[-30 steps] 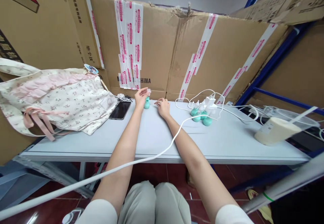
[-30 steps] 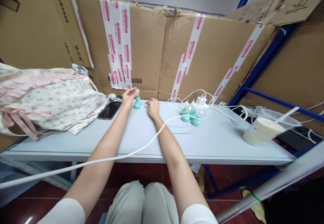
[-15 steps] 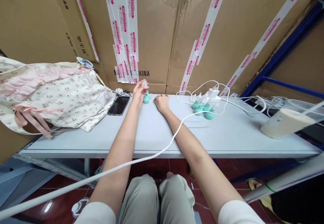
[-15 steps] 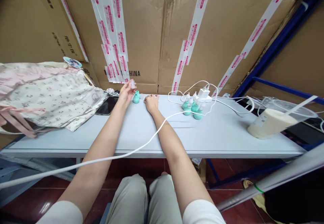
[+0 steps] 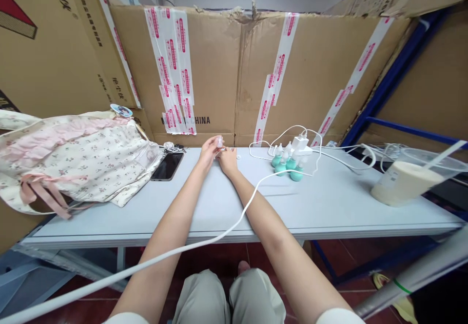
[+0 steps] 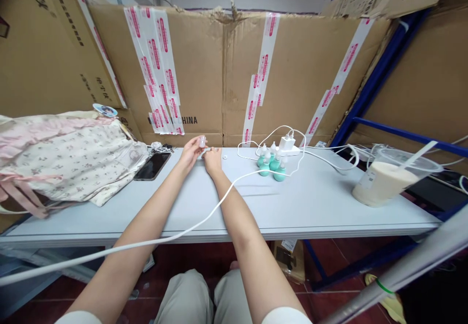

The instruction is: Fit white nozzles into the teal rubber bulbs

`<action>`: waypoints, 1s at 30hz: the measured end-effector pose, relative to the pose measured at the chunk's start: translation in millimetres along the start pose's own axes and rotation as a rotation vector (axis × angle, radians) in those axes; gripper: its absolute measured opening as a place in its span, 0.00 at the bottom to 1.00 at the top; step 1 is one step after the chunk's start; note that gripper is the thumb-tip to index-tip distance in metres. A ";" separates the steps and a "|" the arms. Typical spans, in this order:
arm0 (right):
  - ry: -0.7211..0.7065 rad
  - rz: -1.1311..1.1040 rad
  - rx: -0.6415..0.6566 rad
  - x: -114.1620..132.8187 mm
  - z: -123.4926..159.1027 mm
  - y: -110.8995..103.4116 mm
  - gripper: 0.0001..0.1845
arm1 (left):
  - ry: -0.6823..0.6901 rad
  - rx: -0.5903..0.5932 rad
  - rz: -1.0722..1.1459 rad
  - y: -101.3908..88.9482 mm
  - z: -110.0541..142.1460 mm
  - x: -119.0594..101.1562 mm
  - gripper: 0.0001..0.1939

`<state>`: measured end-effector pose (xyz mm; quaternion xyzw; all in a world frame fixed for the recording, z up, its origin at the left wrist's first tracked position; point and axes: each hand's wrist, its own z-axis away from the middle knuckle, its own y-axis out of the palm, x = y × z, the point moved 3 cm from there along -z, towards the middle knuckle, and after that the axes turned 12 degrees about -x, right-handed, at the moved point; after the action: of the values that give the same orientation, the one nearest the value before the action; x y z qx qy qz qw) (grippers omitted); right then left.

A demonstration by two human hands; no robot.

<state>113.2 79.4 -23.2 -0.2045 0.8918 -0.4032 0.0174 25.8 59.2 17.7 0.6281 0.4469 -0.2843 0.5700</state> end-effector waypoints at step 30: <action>0.101 -0.265 -0.239 -35.5 31.6 -71.7 0.10 | -0.271 0.037 -0.238 -0.1 3.9 52.4 0.12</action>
<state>177.0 27.9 2.8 -0.3005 0.8983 -0.3030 -0.1050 49.3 67.9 -28.5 0.5369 0.4319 -0.4401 0.5757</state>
